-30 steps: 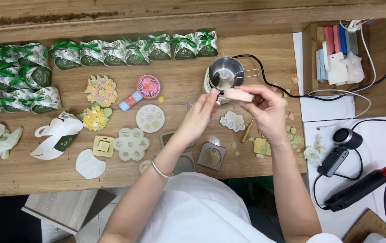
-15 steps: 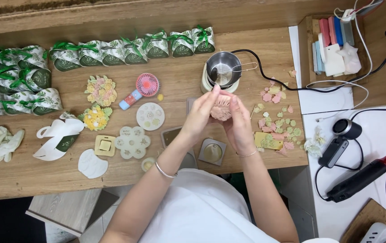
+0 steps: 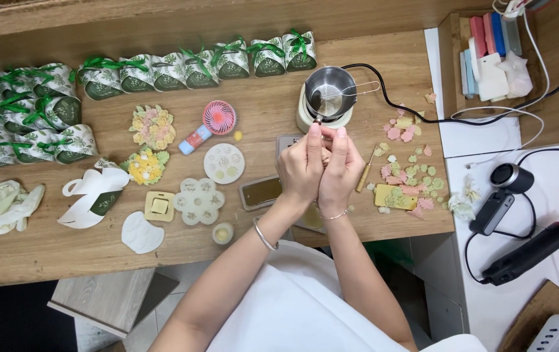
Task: Making handmade candles by pouring wax into molds, cleaning molds, and decorating finished products with ribbons.
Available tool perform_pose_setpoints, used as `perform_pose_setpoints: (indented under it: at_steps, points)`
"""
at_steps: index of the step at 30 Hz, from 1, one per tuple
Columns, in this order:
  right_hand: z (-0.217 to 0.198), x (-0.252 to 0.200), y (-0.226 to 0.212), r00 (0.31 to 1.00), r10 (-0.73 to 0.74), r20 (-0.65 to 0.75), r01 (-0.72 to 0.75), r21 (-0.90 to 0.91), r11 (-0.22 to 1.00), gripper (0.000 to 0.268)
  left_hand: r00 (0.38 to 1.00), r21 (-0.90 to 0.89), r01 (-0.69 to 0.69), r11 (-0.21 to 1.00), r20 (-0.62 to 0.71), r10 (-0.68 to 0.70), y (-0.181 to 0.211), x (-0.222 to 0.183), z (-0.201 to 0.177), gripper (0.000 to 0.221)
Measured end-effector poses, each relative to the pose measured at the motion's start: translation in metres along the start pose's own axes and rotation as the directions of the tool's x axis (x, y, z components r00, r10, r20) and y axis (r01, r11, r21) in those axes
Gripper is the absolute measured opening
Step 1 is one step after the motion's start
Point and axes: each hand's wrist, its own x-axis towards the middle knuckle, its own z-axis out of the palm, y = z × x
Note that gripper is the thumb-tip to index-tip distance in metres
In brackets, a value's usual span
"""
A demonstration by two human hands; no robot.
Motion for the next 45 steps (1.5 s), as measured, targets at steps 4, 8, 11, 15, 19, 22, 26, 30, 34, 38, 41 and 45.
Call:
perform_pose_setpoints:
  at_steps: [4, 8, 11, 15, 19, 22, 26, 30, 34, 38, 41, 45]
  points:
    - [0.001, -0.004, -0.006, 0.999, -0.025, -0.044, 0.025, -0.004, 1.000, 0.046, 0.998, 0.061, -0.066, 0.996, -0.013, 0.067, -0.010, -0.005, 0.001, 0.053]
    - [0.002, -0.010, -0.009, 0.993, -0.050, -0.104, 0.044, -0.056, 0.997, 0.046, 0.998, 0.104, -0.056, 0.993, 0.018, 0.054, -0.008, -0.010, 0.000, 0.052]
    - [-0.003, -0.011, -0.004, 0.991, -0.058, -0.120, 0.045, -0.110, 0.993, 0.044, 0.996, 0.099, -0.083, 0.992, -0.016, 0.085, -0.009, -0.014, 0.000, 0.052]
    - [-0.010, -0.006, 0.007, 0.991, -0.064, -0.119, 0.049, -0.131, 0.990, 0.041, 0.997, 0.098, -0.074, 0.992, -0.016, 0.076, -0.008, -0.015, 0.004, 0.050]
    - [-0.021, 0.024, 0.015, 0.998, 0.045, -0.054, -0.046, -0.020, 0.999, 0.038, 1.000, 0.085, -0.012, 0.996, -0.013, 0.013, -0.010, 0.006, 0.016, 0.052]
    - [-0.042, 0.062, 0.010, 0.983, 0.178, -0.054, -0.181, -0.067, 0.981, 0.040, 0.959, -0.046, 0.248, 0.968, 0.153, -0.239, -0.037, 0.041, 0.030, 0.061]
    - [-0.097, 0.134, 0.050, 0.979, -0.185, -0.091, 0.121, -0.471, 0.874, 0.040, 0.923, -0.161, 0.366, 0.917, 0.187, -0.335, -0.081, 0.095, 0.041, 0.055]
    - [-0.092, 0.175, 0.055, 1.000, -0.014, -0.007, 0.008, -0.539, 0.842, 0.048, 0.939, -0.143, 0.240, 0.960, 0.287, -0.192, -0.121, 0.129, 0.057, 0.037]
    - [-0.095, 0.180, 0.076, 0.982, 0.160, 0.096, -0.101, -0.450, 0.888, 0.028, 0.958, 0.097, -0.049, 0.994, 0.285, 0.020, -0.099, 0.149, 0.053, 0.032]
    - [-0.079, 0.127, 0.025, 0.982, 0.063, 0.179, -0.016, -0.252, 0.968, 0.015, 0.910, 0.374, -0.115, 0.920, 0.412, -0.054, -0.052, 0.152, 0.043, 0.025]
    - [-0.079, 0.104, 0.004, 0.987, -0.018, 0.157, 0.067, -0.309, 0.949, 0.013, 0.896, 0.421, -0.166, 0.892, 0.442, -0.042, -0.063, 0.155, 0.054, 0.032]
    - [-0.079, 0.097, -0.023, 0.992, -0.095, 0.078, 0.120, -0.444, 0.888, 0.008, 0.904, 0.345, -0.183, 0.920, 0.428, 0.019, -0.079, 0.151, 0.052, 0.023]
